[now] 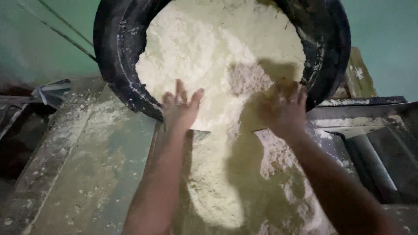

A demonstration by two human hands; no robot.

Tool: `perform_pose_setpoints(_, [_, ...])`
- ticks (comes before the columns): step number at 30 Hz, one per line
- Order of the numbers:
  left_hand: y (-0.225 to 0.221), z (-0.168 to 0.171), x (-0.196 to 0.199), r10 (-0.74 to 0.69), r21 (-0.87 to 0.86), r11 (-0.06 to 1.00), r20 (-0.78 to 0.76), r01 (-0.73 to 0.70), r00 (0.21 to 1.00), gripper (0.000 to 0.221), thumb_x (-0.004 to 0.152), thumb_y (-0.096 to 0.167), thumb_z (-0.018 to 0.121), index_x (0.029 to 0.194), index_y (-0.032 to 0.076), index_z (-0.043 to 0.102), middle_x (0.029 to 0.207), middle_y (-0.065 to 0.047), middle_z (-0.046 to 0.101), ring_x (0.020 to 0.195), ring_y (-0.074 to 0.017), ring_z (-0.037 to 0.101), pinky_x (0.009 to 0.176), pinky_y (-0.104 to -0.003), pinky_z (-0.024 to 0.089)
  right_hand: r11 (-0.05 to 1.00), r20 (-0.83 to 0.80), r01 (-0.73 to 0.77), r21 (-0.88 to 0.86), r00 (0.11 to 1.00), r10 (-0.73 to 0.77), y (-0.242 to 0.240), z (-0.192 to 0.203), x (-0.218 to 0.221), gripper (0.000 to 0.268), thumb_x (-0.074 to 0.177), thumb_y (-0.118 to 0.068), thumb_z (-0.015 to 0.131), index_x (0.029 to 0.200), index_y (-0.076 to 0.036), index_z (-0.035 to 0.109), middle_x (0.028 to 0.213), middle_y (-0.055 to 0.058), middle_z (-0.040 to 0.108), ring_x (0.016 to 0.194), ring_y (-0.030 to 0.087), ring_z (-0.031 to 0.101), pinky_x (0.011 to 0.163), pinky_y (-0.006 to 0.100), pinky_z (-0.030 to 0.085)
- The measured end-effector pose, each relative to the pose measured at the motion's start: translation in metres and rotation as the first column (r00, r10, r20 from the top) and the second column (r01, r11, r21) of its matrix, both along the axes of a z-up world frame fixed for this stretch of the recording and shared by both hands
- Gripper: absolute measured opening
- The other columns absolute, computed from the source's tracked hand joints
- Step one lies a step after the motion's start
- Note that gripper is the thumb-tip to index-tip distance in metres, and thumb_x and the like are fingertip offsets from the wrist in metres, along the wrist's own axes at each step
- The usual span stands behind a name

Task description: The person repeatedly scoops and kneads a large pile of white flour on a metal work surface using both hands. The flour is transferred from a large black basin into the work area and worked by hand throughout the clip.

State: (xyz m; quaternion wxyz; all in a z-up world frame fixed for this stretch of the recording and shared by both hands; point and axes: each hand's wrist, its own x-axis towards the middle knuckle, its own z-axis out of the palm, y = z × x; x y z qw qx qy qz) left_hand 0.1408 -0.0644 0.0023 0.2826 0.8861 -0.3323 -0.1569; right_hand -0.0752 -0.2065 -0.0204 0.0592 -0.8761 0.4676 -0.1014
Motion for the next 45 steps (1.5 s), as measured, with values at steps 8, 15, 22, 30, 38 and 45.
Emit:
perform_pose_setpoints(8, [-0.032, -0.030, -0.046, -0.183, 0.012, 0.983, 0.119, 0.183, 0.976, 0.095, 0.078, 0.094, 0.035, 0.155, 0.038, 0.040, 0.156, -0.032, 0.028, 0.148, -0.0498, 0.026, 0.117, -0.057, 0.024, 0.999, 0.589, 0.007, -0.038, 0.808, 0.017, -0.035, -0.095, 0.030, 0.074, 0.091, -0.066, 0.069, 0.142, -0.015, 0.056, 0.140, 0.024, 0.052, 0.132, 0.047, 0.055, 0.099, 0.055, 0.051])
perform_pose_setpoints(15, [0.012, -0.119, -0.052, -0.236, -0.156, 0.745, 0.848, 0.648, 0.475, 0.094, 0.072, 0.085, 0.062, 0.138, 0.018, 0.055, 0.133, -0.025, 0.055, 0.122, -0.0408, 0.059, 0.097, -0.053, 0.053, 0.887, 0.756, -0.409, 0.215, 0.645, 0.115, 0.038, -0.071, 0.002, 0.058, 0.096, -0.025, 0.072, 0.143, -0.009, 0.041, 0.135, 0.021, 0.065, 0.100, 0.036, 0.074, 0.086, 0.050, 0.060])
perform_pose_setpoints(22, [0.091, -0.077, -0.091, -0.443, -0.076, 0.884, 0.188, 0.462, 0.877, 0.097, 0.058, 0.072, 0.084, 0.141, 0.031, 0.052, 0.140, -0.025, 0.049, 0.132, -0.0496, 0.050, 0.104, -0.061, 0.045, 0.728, 0.480, -0.578, -0.369, 0.552, 0.682, 0.074, -0.102, -0.054, 0.038, 0.089, -0.023, 0.075, 0.120, -0.002, 0.071, 0.112, 0.013, 0.078, 0.114, 0.038, 0.071, 0.092, 0.050, 0.058])
perform_pose_setpoints(30, [0.072, -0.020, -0.130, -0.214, -0.165, 0.972, -0.335, 0.166, 0.918, 0.084, 0.082, 0.079, 0.048, 0.156, 0.043, 0.037, 0.160, -0.028, 0.019, 0.152, -0.0467, 0.019, 0.118, -0.062, 0.023, 0.645, 0.652, -0.292, 0.706, 0.623, -0.432, 0.129, -0.020, -0.013, 0.057, 0.102, -0.054, 0.053, 0.151, -0.024, 0.059, 0.151, 0.016, 0.059, 0.145, 0.041, 0.048, 0.118, 0.057, 0.037])
perform_pose_setpoints(38, [0.065, -0.003, -0.142, -0.143, -0.112, 0.989, -0.493, 0.100, 0.858, 0.079, 0.083, 0.078, 0.039, 0.146, 0.031, 0.046, 0.138, -0.025, 0.037, 0.129, -0.0390, 0.037, 0.100, -0.050, 0.036, 0.546, 0.507, -0.153, 0.824, 0.631, -0.588, 0.165, 0.011, 0.009, 0.062, 0.101, -0.058, 0.047, 0.149, -0.020, 0.059, 0.154, 0.008, 0.058, 0.146, 0.028, 0.049, 0.123, 0.047, 0.034])
perform_pose_setpoints(45, [0.066, 0.010, -0.164, -0.084, -0.068, 0.996, -0.644, 0.052, 0.761, 0.083, 0.083, 0.077, 0.027, 0.133, 0.017, 0.056, 0.112, -0.020, 0.057, 0.104, -0.0294, 0.058, 0.078, -0.036, 0.050, 0.415, 0.489, -0.261, 0.872, 0.409, -0.770, 0.190, 0.069, 0.009, 0.068, 0.100, -0.053, 0.047, 0.156, -0.013, 0.051, 0.166, 0.005, 0.046, 0.156, 0.025, 0.036, 0.132, 0.045, 0.021])
